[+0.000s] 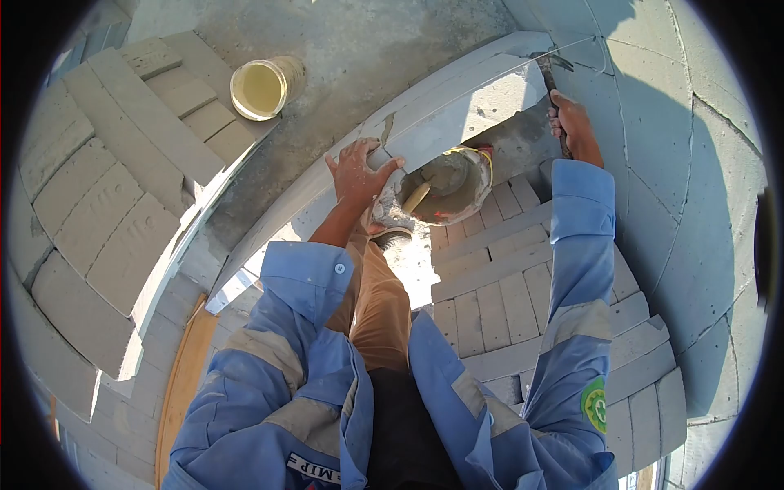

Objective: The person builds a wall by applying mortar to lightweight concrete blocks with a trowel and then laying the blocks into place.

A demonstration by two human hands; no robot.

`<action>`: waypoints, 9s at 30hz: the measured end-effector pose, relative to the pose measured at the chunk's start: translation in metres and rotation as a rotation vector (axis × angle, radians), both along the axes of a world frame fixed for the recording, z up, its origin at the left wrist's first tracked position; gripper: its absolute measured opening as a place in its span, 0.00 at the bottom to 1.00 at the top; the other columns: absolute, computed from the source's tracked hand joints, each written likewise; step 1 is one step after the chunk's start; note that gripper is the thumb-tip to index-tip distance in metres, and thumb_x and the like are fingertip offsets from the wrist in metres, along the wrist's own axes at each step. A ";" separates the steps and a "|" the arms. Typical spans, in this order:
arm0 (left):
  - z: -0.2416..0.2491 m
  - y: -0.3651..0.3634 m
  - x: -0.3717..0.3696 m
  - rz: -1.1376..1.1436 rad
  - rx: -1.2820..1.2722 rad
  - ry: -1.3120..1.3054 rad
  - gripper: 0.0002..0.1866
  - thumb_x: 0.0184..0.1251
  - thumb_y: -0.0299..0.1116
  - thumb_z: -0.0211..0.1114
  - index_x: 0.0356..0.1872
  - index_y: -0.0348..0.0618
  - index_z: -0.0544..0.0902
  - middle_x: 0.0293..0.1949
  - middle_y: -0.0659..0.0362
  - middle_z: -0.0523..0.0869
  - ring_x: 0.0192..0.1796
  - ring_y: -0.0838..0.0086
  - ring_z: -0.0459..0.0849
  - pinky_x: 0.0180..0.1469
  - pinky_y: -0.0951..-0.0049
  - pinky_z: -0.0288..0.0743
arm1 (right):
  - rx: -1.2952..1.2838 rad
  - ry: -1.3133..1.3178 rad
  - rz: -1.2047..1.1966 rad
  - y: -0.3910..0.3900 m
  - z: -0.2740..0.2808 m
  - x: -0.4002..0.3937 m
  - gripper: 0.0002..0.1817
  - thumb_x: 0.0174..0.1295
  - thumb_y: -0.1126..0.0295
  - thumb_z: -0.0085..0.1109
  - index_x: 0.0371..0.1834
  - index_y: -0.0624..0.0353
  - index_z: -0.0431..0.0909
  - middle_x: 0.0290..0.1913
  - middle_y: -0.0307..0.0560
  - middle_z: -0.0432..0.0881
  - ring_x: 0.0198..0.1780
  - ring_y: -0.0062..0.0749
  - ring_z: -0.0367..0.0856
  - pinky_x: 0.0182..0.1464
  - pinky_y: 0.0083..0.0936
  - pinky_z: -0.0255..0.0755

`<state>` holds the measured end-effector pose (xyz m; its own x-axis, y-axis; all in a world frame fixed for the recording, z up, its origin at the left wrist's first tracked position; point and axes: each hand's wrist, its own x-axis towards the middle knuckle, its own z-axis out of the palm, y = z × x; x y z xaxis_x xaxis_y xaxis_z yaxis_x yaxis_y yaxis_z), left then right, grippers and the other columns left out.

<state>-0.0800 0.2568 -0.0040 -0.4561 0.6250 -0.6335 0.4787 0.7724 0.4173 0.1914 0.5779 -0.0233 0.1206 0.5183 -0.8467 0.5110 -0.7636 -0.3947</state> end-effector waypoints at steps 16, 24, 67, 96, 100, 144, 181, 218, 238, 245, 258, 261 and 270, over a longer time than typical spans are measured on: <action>0.006 0.007 -0.003 0.003 -0.013 -0.052 0.39 0.55 0.65 0.71 0.59 0.44 0.81 0.59 0.49 0.82 0.68 0.55 0.75 0.77 0.37 0.37 | -0.551 0.679 -1.095 -0.147 -0.085 -0.006 0.15 0.77 0.60 0.43 0.39 0.60 0.71 0.23 0.33 0.65 0.20 0.21 0.63 0.21 0.25 0.60; -0.001 -0.002 -0.001 -0.032 -0.003 -0.026 0.41 0.55 0.72 0.66 0.60 0.49 0.79 0.62 0.57 0.81 0.71 0.59 0.72 0.77 0.34 0.34 | -0.445 0.602 -1.005 -0.169 -0.071 -0.009 0.15 0.78 0.57 0.45 0.48 0.58 0.74 0.24 0.33 0.66 0.20 0.19 0.62 0.24 0.22 0.60; -0.005 -0.003 0.001 -0.006 0.069 0.031 0.38 0.55 0.65 0.71 0.57 0.46 0.82 0.56 0.54 0.85 0.65 0.58 0.79 0.77 0.36 0.36 | 0.045 -0.063 0.169 -0.005 -0.008 -0.003 0.21 0.71 0.55 0.55 0.54 0.60 0.81 0.24 0.37 0.72 0.17 0.24 0.66 0.17 0.28 0.60; -0.003 -0.001 -0.005 -0.041 0.114 -0.027 0.37 0.55 0.67 0.69 0.56 0.47 0.83 0.57 0.57 0.84 0.64 0.60 0.79 0.77 0.37 0.37 | 0.011 -0.051 -0.016 -0.002 -0.026 -0.012 0.22 0.74 0.55 0.52 0.57 0.63 0.79 0.26 0.40 0.72 0.19 0.25 0.68 0.18 0.27 0.62; -0.008 -0.004 -0.004 -0.041 0.054 -0.018 0.37 0.55 0.68 0.69 0.57 0.49 0.82 0.58 0.58 0.84 0.66 0.62 0.78 0.78 0.39 0.37 | -0.042 -0.002 0.088 0.001 -0.032 -0.004 0.21 0.74 0.56 0.53 0.57 0.63 0.79 0.26 0.40 0.72 0.20 0.25 0.68 0.18 0.27 0.62; 0.007 -0.060 0.082 -0.574 0.161 0.512 0.51 0.61 0.54 0.67 0.80 0.42 0.53 0.82 0.53 0.48 0.82 0.59 0.48 0.77 0.37 0.45 | 0.767 -0.003 0.484 -0.311 0.024 -0.082 0.31 0.78 0.48 0.41 0.43 0.70 0.79 0.37 0.66 0.83 0.37 0.62 0.78 0.44 0.48 0.70; 0.004 -0.055 0.079 -0.655 0.123 0.482 0.51 0.62 0.54 0.64 0.79 0.36 0.53 0.82 0.47 0.47 0.83 0.54 0.44 0.77 0.33 0.40 | 0.460 0.122 0.256 -0.312 0.044 -0.083 0.29 0.77 0.48 0.44 0.39 0.67 0.80 0.34 0.68 0.82 0.39 0.68 0.80 0.43 0.49 0.72; -0.026 0.098 0.018 -1.241 0.641 0.258 0.50 0.66 0.64 0.59 0.80 0.43 0.53 0.81 0.50 0.55 0.82 0.56 0.50 0.78 0.39 0.31 | 0.008 0.474 -1.107 -0.204 -0.025 -0.015 0.18 0.77 0.52 0.47 0.38 0.56 0.70 0.21 0.37 0.69 0.17 0.25 0.67 0.20 0.29 0.64; -0.032 0.094 0.018 -1.238 0.576 0.313 0.48 0.66 0.64 0.56 0.79 0.43 0.55 0.79 0.49 0.56 0.82 0.52 0.51 0.76 0.32 0.33 | 0.082 0.417 -1.124 -0.148 -0.104 -0.065 0.19 0.74 0.53 0.47 0.33 0.56 0.73 0.23 0.38 0.69 0.19 0.29 0.67 0.25 0.34 0.64; -0.030 0.096 0.021 -1.239 0.552 0.322 0.49 0.65 0.63 0.57 0.79 0.41 0.55 0.79 0.48 0.57 0.81 0.51 0.51 0.76 0.30 0.37 | -0.016 0.471 -1.071 -0.153 -0.078 -0.052 0.19 0.73 0.51 0.49 0.38 0.56 0.73 0.23 0.36 0.68 0.19 0.25 0.66 0.25 0.30 0.62; -0.021 0.098 0.020 -1.175 0.466 0.270 0.45 0.65 0.61 0.58 0.79 0.50 0.59 0.81 0.58 0.56 0.81 0.61 0.56 0.77 0.32 0.36 | 1.023 0.060 -0.401 -0.199 0.050 -0.044 0.21 0.78 0.52 0.48 0.38 0.61 0.72 0.25 0.41 0.72 0.26 0.23 0.72 0.29 0.26 0.65; -0.025 0.095 0.019 -1.194 0.463 0.286 0.45 0.64 0.61 0.58 0.79 0.51 0.60 0.81 0.59 0.56 0.81 0.62 0.56 0.77 0.33 0.35 | 1.097 0.330 -0.447 -0.214 0.054 -0.046 0.21 0.78 0.53 0.47 0.38 0.63 0.72 0.26 0.46 0.73 0.25 0.29 0.73 0.30 0.32 0.66; -0.024 0.102 0.019 -1.148 0.546 0.280 0.41 0.66 0.59 0.56 0.77 0.51 0.64 0.80 0.58 0.58 0.81 0.64 0.56 0.78 0.35 0.34 | 0.780 -0.105 0.102 -0.208 0.029 -0.073 0.15 0.74 0.60 0.53 0.46 0.63 0.75 0.28 0.60 0.79 0.27 0.60 0.78 0.29 0.44 0.71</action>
